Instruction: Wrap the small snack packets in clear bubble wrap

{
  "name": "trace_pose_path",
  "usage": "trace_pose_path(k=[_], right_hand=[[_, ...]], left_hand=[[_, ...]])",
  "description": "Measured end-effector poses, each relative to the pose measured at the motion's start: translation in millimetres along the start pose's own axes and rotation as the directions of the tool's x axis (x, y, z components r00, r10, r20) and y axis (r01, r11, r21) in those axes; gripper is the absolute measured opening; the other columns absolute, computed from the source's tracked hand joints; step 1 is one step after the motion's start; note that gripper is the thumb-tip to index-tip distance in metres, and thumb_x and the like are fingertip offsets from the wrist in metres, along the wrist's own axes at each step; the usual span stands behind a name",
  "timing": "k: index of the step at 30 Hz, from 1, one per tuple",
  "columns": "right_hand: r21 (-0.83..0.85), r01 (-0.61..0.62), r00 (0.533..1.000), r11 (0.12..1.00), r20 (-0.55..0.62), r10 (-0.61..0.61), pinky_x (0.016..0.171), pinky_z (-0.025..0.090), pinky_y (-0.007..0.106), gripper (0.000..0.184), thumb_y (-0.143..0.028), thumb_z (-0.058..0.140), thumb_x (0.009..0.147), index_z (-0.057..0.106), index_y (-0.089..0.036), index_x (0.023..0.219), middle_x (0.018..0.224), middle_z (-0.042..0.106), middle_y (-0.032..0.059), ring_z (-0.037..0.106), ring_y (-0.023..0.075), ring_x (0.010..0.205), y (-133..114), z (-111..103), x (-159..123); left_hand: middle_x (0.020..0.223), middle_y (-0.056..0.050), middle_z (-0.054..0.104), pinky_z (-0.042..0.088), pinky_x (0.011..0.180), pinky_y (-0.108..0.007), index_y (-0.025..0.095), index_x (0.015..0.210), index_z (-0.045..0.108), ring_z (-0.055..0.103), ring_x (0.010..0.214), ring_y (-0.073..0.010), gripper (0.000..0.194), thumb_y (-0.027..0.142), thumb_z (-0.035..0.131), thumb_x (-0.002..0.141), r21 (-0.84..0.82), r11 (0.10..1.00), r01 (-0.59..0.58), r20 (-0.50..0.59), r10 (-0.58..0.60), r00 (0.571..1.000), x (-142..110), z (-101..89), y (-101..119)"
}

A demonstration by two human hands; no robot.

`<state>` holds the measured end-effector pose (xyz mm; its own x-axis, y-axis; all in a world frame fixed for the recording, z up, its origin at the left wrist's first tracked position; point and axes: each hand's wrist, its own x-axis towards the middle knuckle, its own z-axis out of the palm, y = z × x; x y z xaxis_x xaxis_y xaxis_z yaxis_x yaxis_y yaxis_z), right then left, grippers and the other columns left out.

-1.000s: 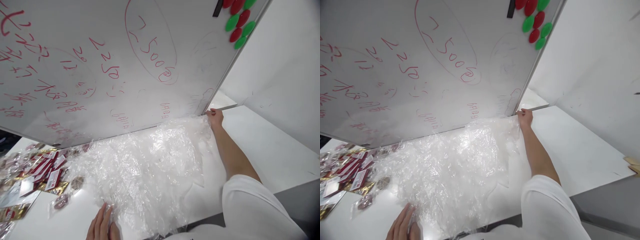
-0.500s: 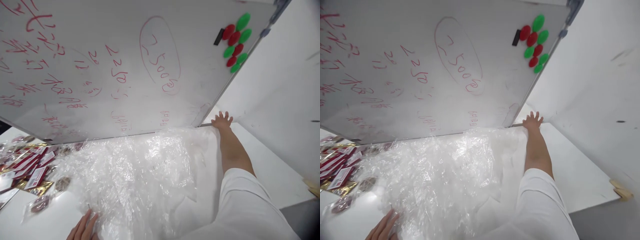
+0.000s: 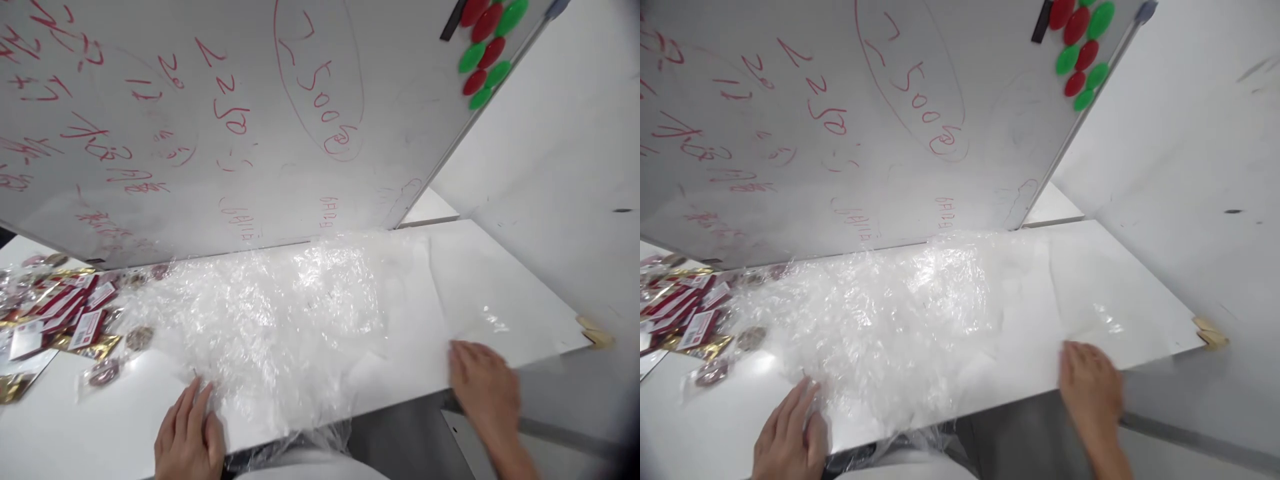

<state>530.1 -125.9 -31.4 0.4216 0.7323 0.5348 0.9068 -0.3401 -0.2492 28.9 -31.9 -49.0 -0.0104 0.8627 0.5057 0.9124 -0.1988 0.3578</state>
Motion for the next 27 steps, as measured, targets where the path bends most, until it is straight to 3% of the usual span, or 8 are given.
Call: trace_pose_path(k=[5, 11, 15, 19, 21, 23, 25, 27], right_hand=[[0.256, 0.112, 0.982, 0.960, 0.121, -0.147, 0.093, 0.048, 0.060, 0.025, -0.033, 0.052, 0.092, 0.072, -0.039, 0.106, 0.104, 0.074, 0.0012, 0.065, 0.0331, 0.108, -130.6, 19.7, -33.2], [0.362, 0.017, 0.963, 0.932, 0.244, -0.112, 0.106, 0.043, 0.051, 0.028, -0.040, 0.053, 0.089, 0.071, -0.024, 0.104, 0.112, 0.072, 0.0088, 0.061, 0.0292, 0.117, -145.8, 69.5, 36.4], [0.292, -0.031, 1.000, 0.956, 0.007, 0.031, 0.111, 0.038, 0.052, 0.035, -0.038, 0.046, 0.093, 0.068, -0.020, 0.115, 0.127, 0.064, 0.0136, 0.055, 0.0305, 0.126, -159.3, 24.7, 44.0], [0.349, 0.106, 0.979, 0.931, -0.199, -0.037, 0.108, 0.040, 0.054, 0.038, -0.032, 0.042, 0.098, 0.057, -0.032, 0.133, 0.126, 0.064, 0.0093, 0.056, 0.0305, 0.126, -230.8, -32.9, -6.5], [0.433, 0.338, 0.937, 0.836, -0.073, -0.342, 0.108, 0.041, 0.051, 0.037, -0.033, 0.047, 0.097, 0.058, -0.036, 0.132, 0.127, 0.064, 0.0058, 0.055, 0.0285, 0.127, -272.2, -34.4, -32.2], [0.467, 0.496, 0.797, 0.733, 0.092, -0.598, 0.114, 0.033, 0.052, 0.035, -0.037, 0.052, 0.096, 0.061, -0.038, 0.130, 0.141, 0.058, 0.0029, 0.047, 0.0286, 0.137, -299.7, -15.4, -45.9], [0.418, 0.522, 0.733, 0.744, 0.226, -0.641, 0.118, 0.021, 0.058, 0.036, -0.040, 0.053, 0.095, 0.063, -0.036, 0.130, 0.151, 0.048, 0.0029, 0.035, 0.0319, 0.144, -305.7, 14.9, -45.7], [0.321, 0.443, 0.780, 0.837, 0.322, -0.536, 0.116, 0.015, 0.062, 0.036, -0.041, 0.052, 0.095, 0.066, -0.031, 0.126, 0.150, 0.049, 0.0079, 0.030, 0.0356, 0.146, -292.9, 44.8, -35.4]], left_hand=[[0.143, -0.012, 0.056, 0.033, 0.115, -0.053, 0.022, 0.132, 0.059, 0.049, 0.135, -0.0315, 0.045, 0.021, 0.055, 0.087, -0.049, 0.999, -0.011, 0.131, 0.017, 0.991, 17.4, -1.3, 14.6], [0.121, -0.015, 0.064, 0.043, 0.099, -0.048, 0.019, 0.106, 0.066, 0.054, 0.117, -0.0324, 0.022, 0.021, 0.058, 0.085, -0.252, 0.966, -0.063, 0.294, 0.138, 0.946, 75.4, 7.5, 11.8], [0.089, -0.007, 0.063, 0.046, 0.082, -0.039, 0.021, 0.085, 0.061, 0.054, 0.092, -0.0254, 0.002, 0.021, 0.060, 0.087, -0.361, 0.931, 0.044, 0.249, 0.051, 0.967, 93.6, -12.8, -2.7], [0.094, -0.005, 0.060, 0.044, 0.085, -0.037, 0.022, 0.081, 0.056, 0.053, 0.098, -0.0234, 0.010, 0.020, 0.066, 0.082, -0.480, 0.871, 0.103, 0.179, -0.018, 0.984, 72.3, -49.4, -23.3], [0.099, -0.006, 0.061, 0.044, 0.089, -0.038, 0.021, 0.078, 0.055, 0.053, 0.102, -0.0235, 0.012, 0.016, 0.065, 0.080, -0.510, 0.850, 0.129, 0.181, -0.040, 0.983, 55.8, -65.6, -34.7], [0.102, -0.006, 0.061, 0.043, 0.091, -0.039, 0.021, 0.076, 0.054, 0.052, 0.104, -0.0236, 0.012, 0.014, 0.063, 0.079, -0.510, 0.848, 0.142, 0.181, -0.055, 0.982, 40.6, -78.1, -46.8], [0.102, -0.006, 0.060, 0.043, 0.092, -0.039, 0.021, 0.074, 0.054, 0.052, 0.105, -0.0236, 0.012, 0.013, 0.062, 0.078, -0.489, 0.857, 0.160, 0.174, -0.084, 0.981, 28.1, -86.4, -60.2], [0.101, -0.005, 0.060, 0.044, 0.092, -0.038, 0.021, 0.073, 0.053, 0.054, 0.105, -0.0227, 0.012, 0.013, 0.061, 0.076, -0.493, 0.843, 0.213, 0.166, -0.150, 0.975, 18.8, -90.8, -75.2]])
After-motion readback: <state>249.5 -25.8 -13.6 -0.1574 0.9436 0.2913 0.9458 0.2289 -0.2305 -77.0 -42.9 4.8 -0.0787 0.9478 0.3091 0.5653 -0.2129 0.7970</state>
